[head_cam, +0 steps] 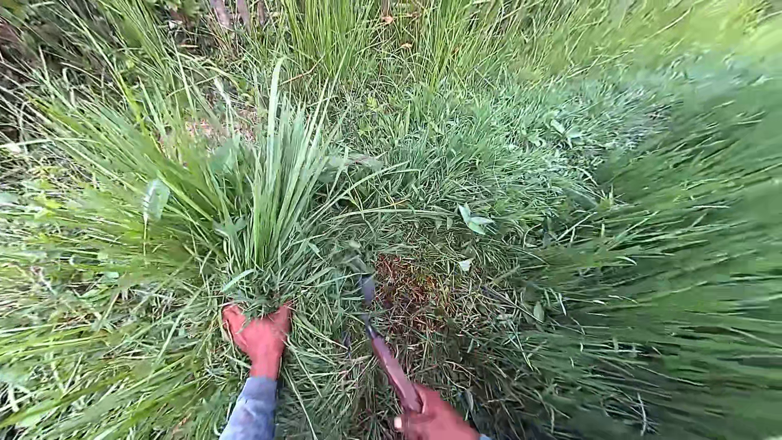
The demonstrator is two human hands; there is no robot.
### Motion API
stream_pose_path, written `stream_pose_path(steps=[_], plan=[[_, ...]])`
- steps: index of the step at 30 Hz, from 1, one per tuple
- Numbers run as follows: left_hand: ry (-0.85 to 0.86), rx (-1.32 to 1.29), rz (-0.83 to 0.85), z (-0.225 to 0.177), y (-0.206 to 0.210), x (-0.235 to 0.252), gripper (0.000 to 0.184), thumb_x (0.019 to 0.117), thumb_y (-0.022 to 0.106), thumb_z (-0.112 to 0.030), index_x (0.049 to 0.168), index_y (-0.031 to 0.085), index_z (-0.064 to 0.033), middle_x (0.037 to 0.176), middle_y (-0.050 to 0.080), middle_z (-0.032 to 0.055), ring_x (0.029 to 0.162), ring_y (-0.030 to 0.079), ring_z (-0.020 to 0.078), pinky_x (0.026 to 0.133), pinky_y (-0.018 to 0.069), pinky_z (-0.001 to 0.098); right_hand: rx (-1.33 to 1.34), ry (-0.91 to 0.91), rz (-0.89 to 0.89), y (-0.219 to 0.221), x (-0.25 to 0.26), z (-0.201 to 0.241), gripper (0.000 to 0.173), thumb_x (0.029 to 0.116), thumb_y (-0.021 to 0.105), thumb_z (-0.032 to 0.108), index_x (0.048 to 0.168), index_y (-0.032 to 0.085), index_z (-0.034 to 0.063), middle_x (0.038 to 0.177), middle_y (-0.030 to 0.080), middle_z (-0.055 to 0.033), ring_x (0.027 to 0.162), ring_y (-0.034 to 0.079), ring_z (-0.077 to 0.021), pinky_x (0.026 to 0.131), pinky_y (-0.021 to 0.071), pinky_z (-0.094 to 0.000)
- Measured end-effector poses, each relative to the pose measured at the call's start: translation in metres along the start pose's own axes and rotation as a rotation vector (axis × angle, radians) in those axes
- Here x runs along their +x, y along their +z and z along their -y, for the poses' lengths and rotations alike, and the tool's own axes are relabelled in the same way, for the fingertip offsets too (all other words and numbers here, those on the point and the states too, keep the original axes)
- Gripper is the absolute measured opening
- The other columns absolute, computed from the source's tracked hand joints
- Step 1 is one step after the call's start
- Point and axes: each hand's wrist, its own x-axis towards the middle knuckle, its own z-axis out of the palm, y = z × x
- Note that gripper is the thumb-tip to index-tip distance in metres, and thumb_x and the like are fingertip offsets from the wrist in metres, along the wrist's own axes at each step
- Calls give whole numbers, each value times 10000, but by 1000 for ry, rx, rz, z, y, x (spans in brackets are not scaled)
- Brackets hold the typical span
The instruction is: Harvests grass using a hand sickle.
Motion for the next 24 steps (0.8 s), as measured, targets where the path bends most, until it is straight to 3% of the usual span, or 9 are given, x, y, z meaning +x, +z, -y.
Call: stream_pose_path(steps=[3,5,7,10,12,17,19,22,24], plan=[[35,26,-9,0,1,-1,930,761,847,-448,1418,507,115,1529,374,401,1466,334,534,1203,282,609,733,-143,-500,-30,25,37,147,1043,569,105,1127,473,32,641,491,-30,438,513,-134,424,532,-320],[51,25,-38,0,2,1,917,755,836,-469,1403,531,103,1520,390,399,1458,342,541,1196,283,621,1030,-229,-681,-31,60,79,85,1053,525,147,1027,469,90,595,479,0,410,510,-144,402,524,-345],[41,25,-46,-2,3,1,921,754,839,-471,1412,528,94,1525,391,390,1461,348,529,1191,294,618,802,-170,-485,7,61,81,65,1052,483,79,1017,456,31,579,468,-18,411,503,-135,420,520,-314],[-22,3,-15,-4,1,0,955,754,859,-433,1457,477,89,1562,349,373,1485,325,498,1208,285,593,-100,-21,151,44,29,28,299,972,650,148,1219,550,10,743,579,-88,532,564,-192,542,538,-395],[-38,-25,-15,-2,-2,2,950,752,868,-394,1456,468,103,1561,340,385,1480,326,508,1208,284,595,-193,1,193,27,14,14,459,948,717,231,1316,530,29,808,610,-93,572,592,-203,569,559,-424],[-33,6,0,-4,-1,4,983,731,865,-448,1460,477,86,1557,361,370,1476,339,500,1202,289,596,881,-192,-598,-23,46,57,133,1058,545,132,1126,469,47,652,487,-30,436,511,-137,419,530,-321],[-28,10,-8,-4,1,4,981,733,860,-449,1457,476,91,1552,367,372,1473,346,498,1197,300,595,1057,-257,-677,-16,76,92,93,1063,515,155,1043,463,80,608,477,-7,411,502,-140,401,520,-341],[-28,6,-11,-3,2,5,999,734,868,-445,1466,458,97,1555,364,369,1475,348,489,1201,299,582,331,-72,-122,30,53,62,136,1027,569,68,1105,484,-5,631,486,-44,446,509,-130,460,522,-294],[-30,-16,-9,-2,0,4,1006,726,875,-425,1462,450,114,1551,357,382,1477,337,501,1210,284,589,-183,-39,200,27,32,19,365,934,710,188,1225,571,17,744,595,-87,534,570,-191,542,539,-396]])
